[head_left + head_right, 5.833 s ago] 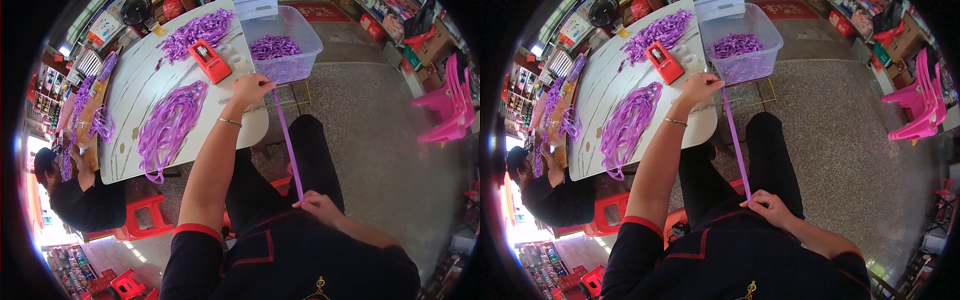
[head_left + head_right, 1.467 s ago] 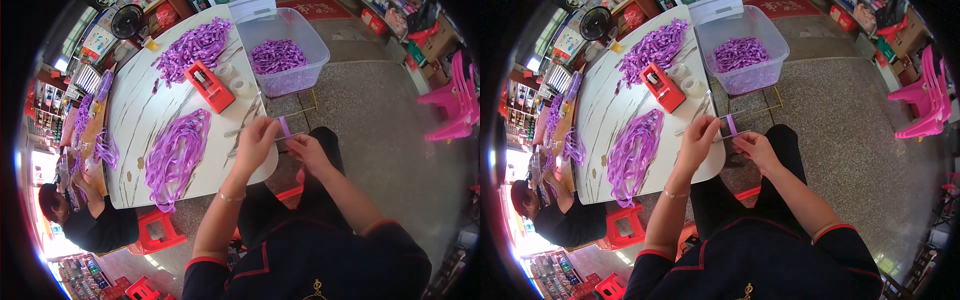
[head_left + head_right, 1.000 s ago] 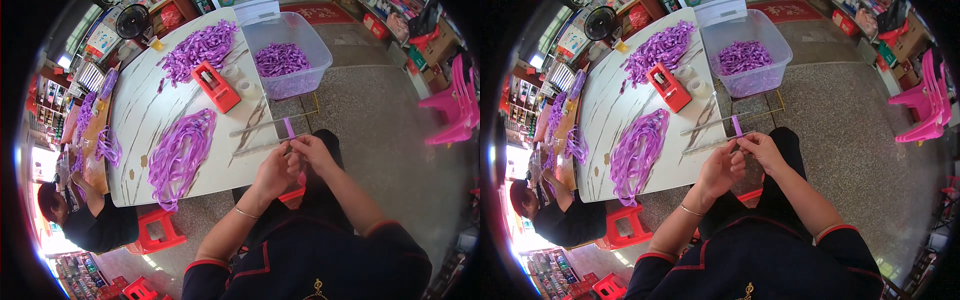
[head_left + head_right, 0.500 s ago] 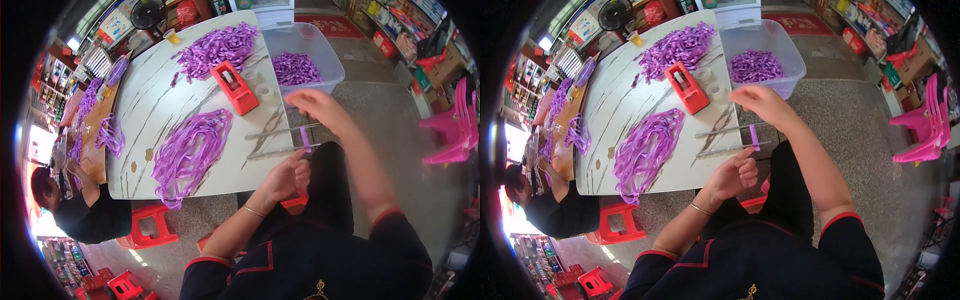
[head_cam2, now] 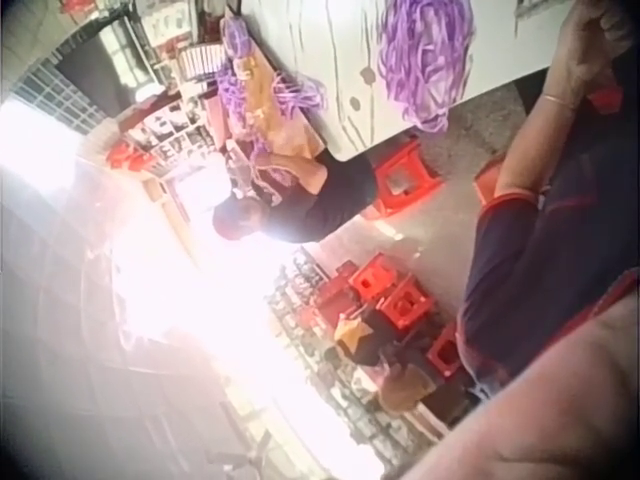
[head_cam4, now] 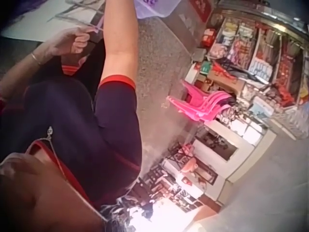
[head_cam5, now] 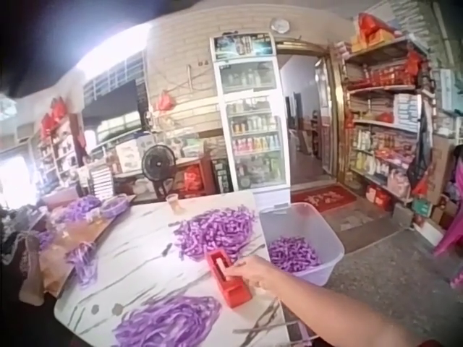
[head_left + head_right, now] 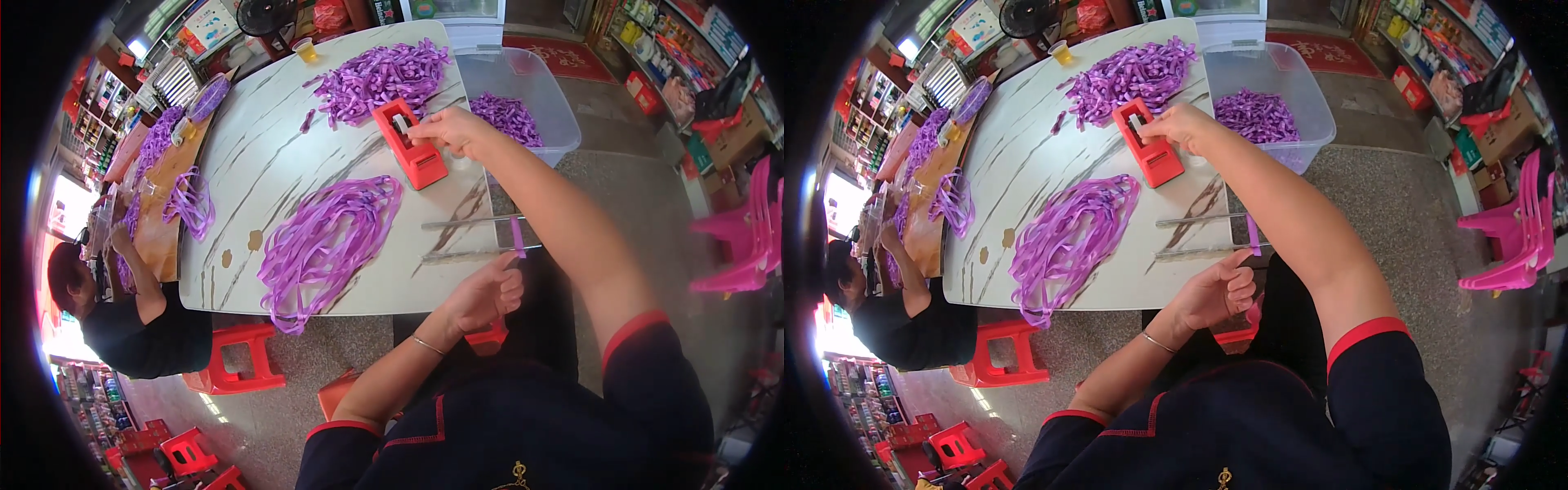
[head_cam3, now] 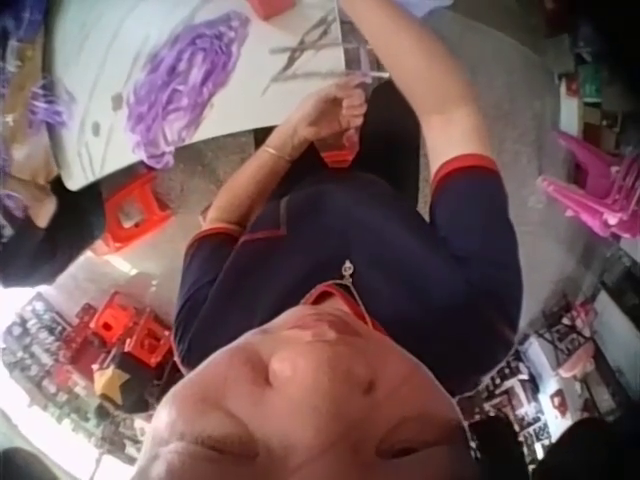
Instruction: Packaging purple ribbons by looping them and securing the ends with tape.
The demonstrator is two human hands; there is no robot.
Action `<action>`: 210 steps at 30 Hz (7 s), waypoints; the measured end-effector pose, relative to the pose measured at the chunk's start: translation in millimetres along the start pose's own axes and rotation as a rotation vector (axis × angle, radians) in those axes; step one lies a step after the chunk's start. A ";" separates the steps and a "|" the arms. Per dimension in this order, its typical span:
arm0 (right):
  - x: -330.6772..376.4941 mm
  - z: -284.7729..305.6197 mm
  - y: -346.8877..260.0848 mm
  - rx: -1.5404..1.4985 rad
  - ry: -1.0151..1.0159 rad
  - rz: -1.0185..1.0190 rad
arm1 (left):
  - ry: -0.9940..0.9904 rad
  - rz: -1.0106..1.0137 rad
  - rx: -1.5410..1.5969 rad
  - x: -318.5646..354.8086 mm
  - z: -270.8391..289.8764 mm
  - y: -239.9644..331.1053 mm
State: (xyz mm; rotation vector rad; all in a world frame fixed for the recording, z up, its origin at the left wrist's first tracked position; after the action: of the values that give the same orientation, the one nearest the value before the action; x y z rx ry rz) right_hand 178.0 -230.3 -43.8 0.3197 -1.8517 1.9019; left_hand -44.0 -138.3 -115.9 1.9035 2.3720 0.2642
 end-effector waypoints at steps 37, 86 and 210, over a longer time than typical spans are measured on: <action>101.9 24.5 57.8 0.327 -0.059 0.128 | 0.012 0.003 -0.007 0.9 -0.7 -0.1; 120.4 48.7 100.1 1.197 0.113 -0.048 | -0.017 0.005 -0.007 -0.6 -2.9 -1.1; 177.8 68.1 140.8 0.394 0.789 0.033 | 0.092 -0.027 -0.116 -1.3 -2.0 0.9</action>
State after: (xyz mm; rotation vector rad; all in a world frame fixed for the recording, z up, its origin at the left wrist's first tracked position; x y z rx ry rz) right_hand -53.4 -266.2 -78.9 -0.3128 -0.9729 1.9985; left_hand -43.2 -139.5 -113.8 1.8446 2.3798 0.4853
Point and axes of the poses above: each hand's wrist, its own x-axis away from the middle knuckle, its own z-axis out of the back of the hand, y = z × x, the point moved 9 cm from there along -x, towards the middle knuckle, and after that the axes turned 15 degrees about -z, right-handed, at the moved point
